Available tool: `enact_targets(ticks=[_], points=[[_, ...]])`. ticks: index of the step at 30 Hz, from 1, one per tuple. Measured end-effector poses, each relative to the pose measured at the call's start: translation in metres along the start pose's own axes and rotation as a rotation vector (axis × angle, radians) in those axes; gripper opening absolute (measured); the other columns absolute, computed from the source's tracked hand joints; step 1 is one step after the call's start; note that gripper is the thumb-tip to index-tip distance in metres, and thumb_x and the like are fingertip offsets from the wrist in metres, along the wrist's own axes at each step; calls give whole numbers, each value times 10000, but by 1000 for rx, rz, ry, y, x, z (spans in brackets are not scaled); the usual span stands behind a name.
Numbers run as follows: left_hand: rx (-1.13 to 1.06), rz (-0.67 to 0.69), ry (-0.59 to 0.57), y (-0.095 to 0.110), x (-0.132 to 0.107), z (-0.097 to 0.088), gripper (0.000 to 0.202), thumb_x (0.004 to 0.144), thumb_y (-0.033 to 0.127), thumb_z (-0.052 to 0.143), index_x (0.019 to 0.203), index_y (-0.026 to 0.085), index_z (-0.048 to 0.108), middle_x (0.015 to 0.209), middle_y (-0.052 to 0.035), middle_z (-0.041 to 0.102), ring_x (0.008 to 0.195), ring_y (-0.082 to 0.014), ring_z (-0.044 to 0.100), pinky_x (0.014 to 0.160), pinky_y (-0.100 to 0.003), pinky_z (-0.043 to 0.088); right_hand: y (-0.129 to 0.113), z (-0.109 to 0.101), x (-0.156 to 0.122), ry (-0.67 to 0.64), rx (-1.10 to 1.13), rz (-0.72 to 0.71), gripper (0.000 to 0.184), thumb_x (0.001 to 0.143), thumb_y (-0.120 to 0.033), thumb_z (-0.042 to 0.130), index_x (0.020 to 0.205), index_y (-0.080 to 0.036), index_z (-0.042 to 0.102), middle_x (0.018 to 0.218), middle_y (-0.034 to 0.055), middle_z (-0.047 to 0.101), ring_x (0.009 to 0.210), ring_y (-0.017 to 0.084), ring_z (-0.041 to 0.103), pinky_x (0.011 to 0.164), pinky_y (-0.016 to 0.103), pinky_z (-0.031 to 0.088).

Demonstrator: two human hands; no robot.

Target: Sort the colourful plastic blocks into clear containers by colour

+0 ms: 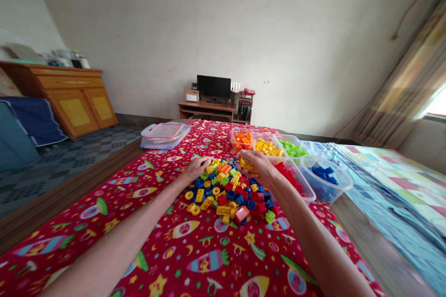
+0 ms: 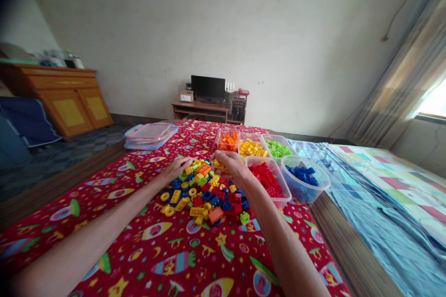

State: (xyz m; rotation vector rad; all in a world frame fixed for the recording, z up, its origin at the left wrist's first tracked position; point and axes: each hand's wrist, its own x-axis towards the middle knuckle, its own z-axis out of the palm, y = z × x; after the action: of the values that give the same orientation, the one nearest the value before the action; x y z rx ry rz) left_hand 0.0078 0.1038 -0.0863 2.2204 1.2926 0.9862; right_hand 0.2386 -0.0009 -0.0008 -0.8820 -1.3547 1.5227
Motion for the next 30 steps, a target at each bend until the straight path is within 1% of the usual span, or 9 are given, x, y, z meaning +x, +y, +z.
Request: enact_targets(ticks=[7,11,15,18,22,25,27,30], points=[[7,-2,-8,1,-1,-1,623,772,652,346,920,187,733,998,-83,736,957,-271,655,887,-348,497,1,-1,0,-2,81,32,376,704,-491,677,838,-168,538,614,-9,565,458,51,450,346,129,148],[10,4,-4,0,-1,-1,630,771,651,337,918,184,735,1010,-88,733,967,-274,653,889,-350,495,-1,0,0,58,162,39,320,670,-377,709,790,-182,487,618,-16,552,475,48,450,350,112,154],[17,-1,-8,-1,0,0,612,774,643,340,932,198,731,995,-73,739,961,-266,655,887,-347,496,-3,-1,1,112,226,33,305,627,-282,695,740,-198,424,610,-20,540,471,49,440,351,108,147],[4,-2,-11,-1,0,0,610,772,643,348,932,193,728,1005,-75,736,982,-266,650,899,-347,492,-1,-1,2,117,176,35,283,594,-252,679,768,-192,464,598,-23,544,468,56,447,354,113,148],[-18,4,-22,-2,1,-1,612,767,645,367,935,177,724,1003,-89,734,983,-271,651,897,-353,494,5,2,1,27,-7,45,251,620,-271,674,817,-173,554,614,-10,582,487,65,463,359,124,185],[-29,13,-16,-3,1,0,610,771,645,369,939,178,724,993,-89,736,991,-268,649,900,-348,493,7,8,0,-21,-183,82,219,652,-310,681,788,-162,593,614,1,603,483,70,469,358,138,232],[-35,13,-10,-4,1,0,611,774,644,370,940,174,724,989,-92,737,1009,-270,644,912,-350,488,8,10,-1,-31,-257,109,215,676,-343,685,739,-161,592,568,-13,575,456,63,444,351,142,242],[-36,11,-19,-5,1,1,608,776,640,376,951,173,724,996,-91,736,1017,-271,642,909,-351,490,8,10,0,-14,-250,122,280,727,-427,671,718,-159,588,545,-19,549,441,56,431,343,135,243]])
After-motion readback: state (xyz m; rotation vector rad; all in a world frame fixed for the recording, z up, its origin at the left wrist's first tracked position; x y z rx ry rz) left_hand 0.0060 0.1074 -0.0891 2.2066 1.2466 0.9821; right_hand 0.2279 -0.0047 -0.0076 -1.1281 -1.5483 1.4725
